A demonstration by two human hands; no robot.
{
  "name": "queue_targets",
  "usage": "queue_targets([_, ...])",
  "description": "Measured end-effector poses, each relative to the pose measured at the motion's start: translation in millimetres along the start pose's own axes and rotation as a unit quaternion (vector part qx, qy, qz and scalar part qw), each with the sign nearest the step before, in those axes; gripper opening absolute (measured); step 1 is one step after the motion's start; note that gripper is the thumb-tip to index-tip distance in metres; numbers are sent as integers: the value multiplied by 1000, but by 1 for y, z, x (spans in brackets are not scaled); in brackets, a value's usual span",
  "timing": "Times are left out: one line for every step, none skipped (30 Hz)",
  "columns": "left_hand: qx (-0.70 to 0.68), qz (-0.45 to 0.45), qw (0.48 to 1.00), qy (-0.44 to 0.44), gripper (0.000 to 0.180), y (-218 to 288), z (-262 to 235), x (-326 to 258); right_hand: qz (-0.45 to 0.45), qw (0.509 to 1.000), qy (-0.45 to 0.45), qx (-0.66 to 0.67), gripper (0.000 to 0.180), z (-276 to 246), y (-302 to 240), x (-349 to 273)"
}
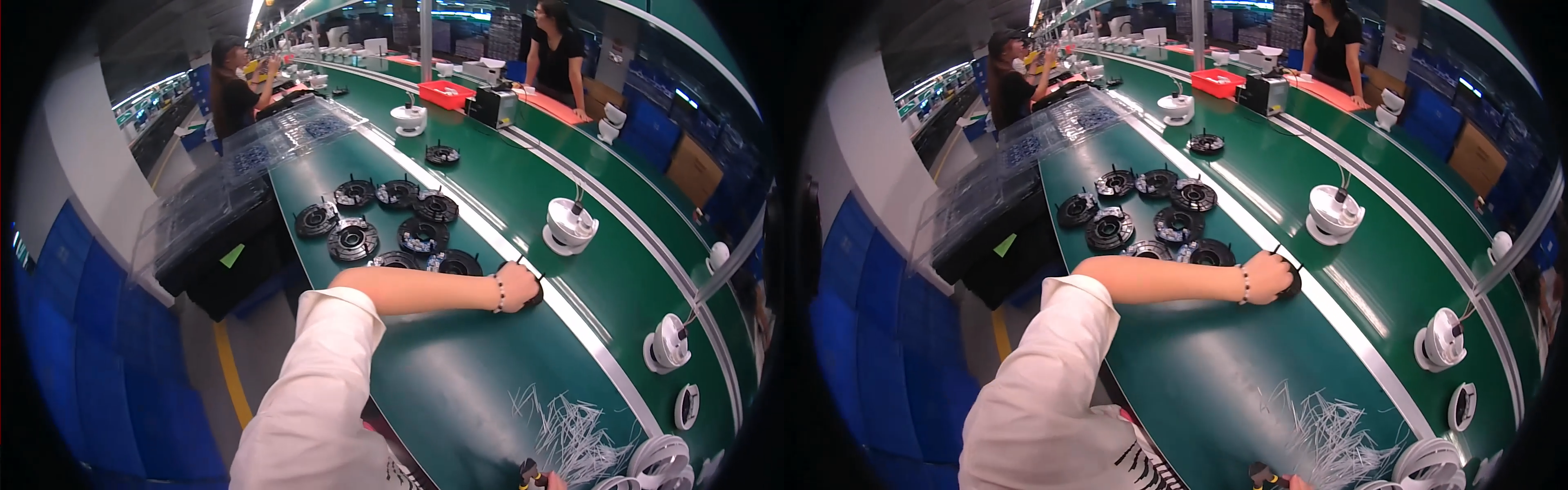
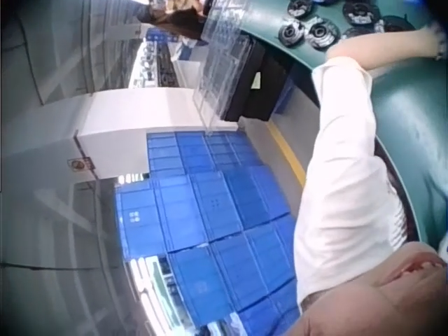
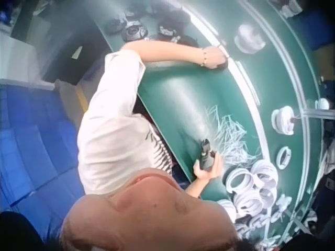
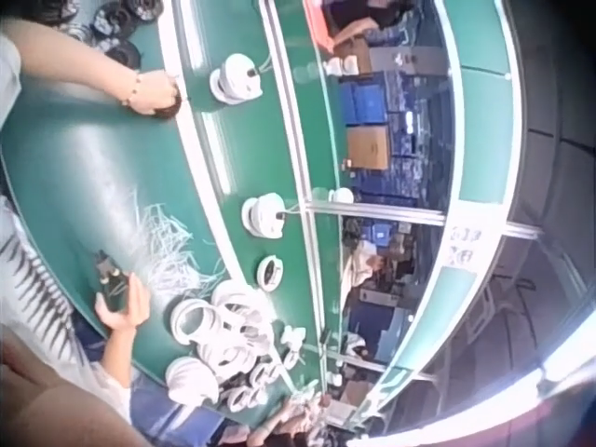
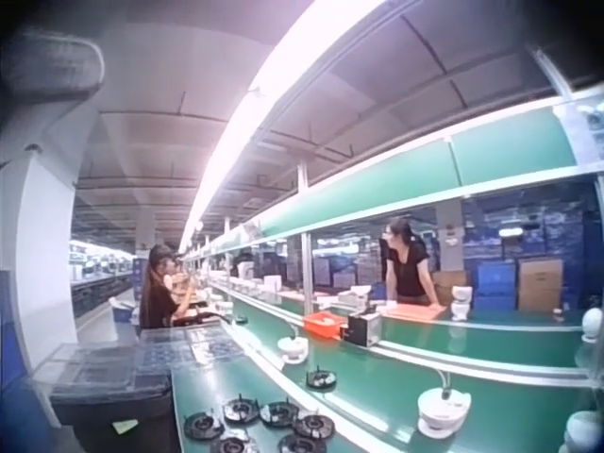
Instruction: Assembling security camera components at an industrial workstation, including fitting modules and cutting wires.
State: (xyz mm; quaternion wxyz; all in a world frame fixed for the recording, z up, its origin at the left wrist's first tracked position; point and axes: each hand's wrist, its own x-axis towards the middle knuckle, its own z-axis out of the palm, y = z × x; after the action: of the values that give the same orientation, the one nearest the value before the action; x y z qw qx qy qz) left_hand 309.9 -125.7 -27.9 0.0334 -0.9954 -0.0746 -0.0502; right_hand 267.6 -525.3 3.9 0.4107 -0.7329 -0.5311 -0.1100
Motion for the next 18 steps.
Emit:
queue_targets([16, 4, 1000, -2, 19, -6, -3, -8, -6, 1000, -3, -3, 59, 0, -2, 3])
queue_targets([32, 8, 999, -4, 21, -10, -7, -15, -7, 1000, -4, 17, 60, 0, 2, -2])
queue_targets([22, 12, 999, -40, 31, -15, -13, -16, -10, 1000, -4, 20, 60, 0, 4, -6])
queue_targets([15, 5, 996, -87, 38, -12, -41, -22, 22, 999, 12, 46, 61, 0, 5, -9])
queue_targets([8, -5, 991, -135, 45, -9, -72, -29, 51, 996, 27, 74, 61, 1, 7, -12])
queue_targets([-20, -3, 989, -150, 54, -13, -83, -23, 29, 996, 34, 78, 61, 2, 14, -14])
queue_targets([-47, 1, 997, -56, 54, -14, -86, -17, 40, 993, 42, 100, 61, 2, 15, -14])
queue_targets([-79, -27, 996, 15, 49, -7, -95, -5, 53, 990, 51, 118, 61, 2, 14, -14])
queue_targets([-131, -36, 983, 123, 44, -2, -88, 14, 64, 986, 55, 143, 61, 3, 13, -14])
queue_targets([-211, -65, 958, 180, 45, 5, -87, 31, 63, 986, 55, 143, 61, 5, 13, -15])
queue_targets([-247, -94, 954, 144, 51, 6, -68, 57, 71, 982, 60, 164, 61, 6, 14, -18])
queue_targets([-278, -131, 945, 109, 57, -1, -53, 66, 76, 977, 59, 192, 61, 7, 16, -17])
queue_targets([-461, -202, 854, -134, 75, 9, -65, 72, 73, 977, 51, 193, 62, 5, 20, -18])
queue_targets([-528, -214, 803, -175, 81, 6, -50, 83, 71, 978, 50, 190, 62, 4, 23, -19])
queue_targets([-589, -222, 747, -214, 90, 4, -31, 100, 72, 976, 56, 199, 61, 4, 26, -23])
queue_targets([-686, -276, 642, -201, 94, 12, -22, 118, 78, 974, 68, 203, 60, 3, 28, -26])
queue_targets([-740, -306, 590, -103, 90, 15, -5, 135, 77, 974, 72, 200, 60, 3, 29, -26])
queue_targets([-780, -344, 523, 3, 85, 3, 18, 148, 72, 970, 70, 221, 59, 5, 31, -21])
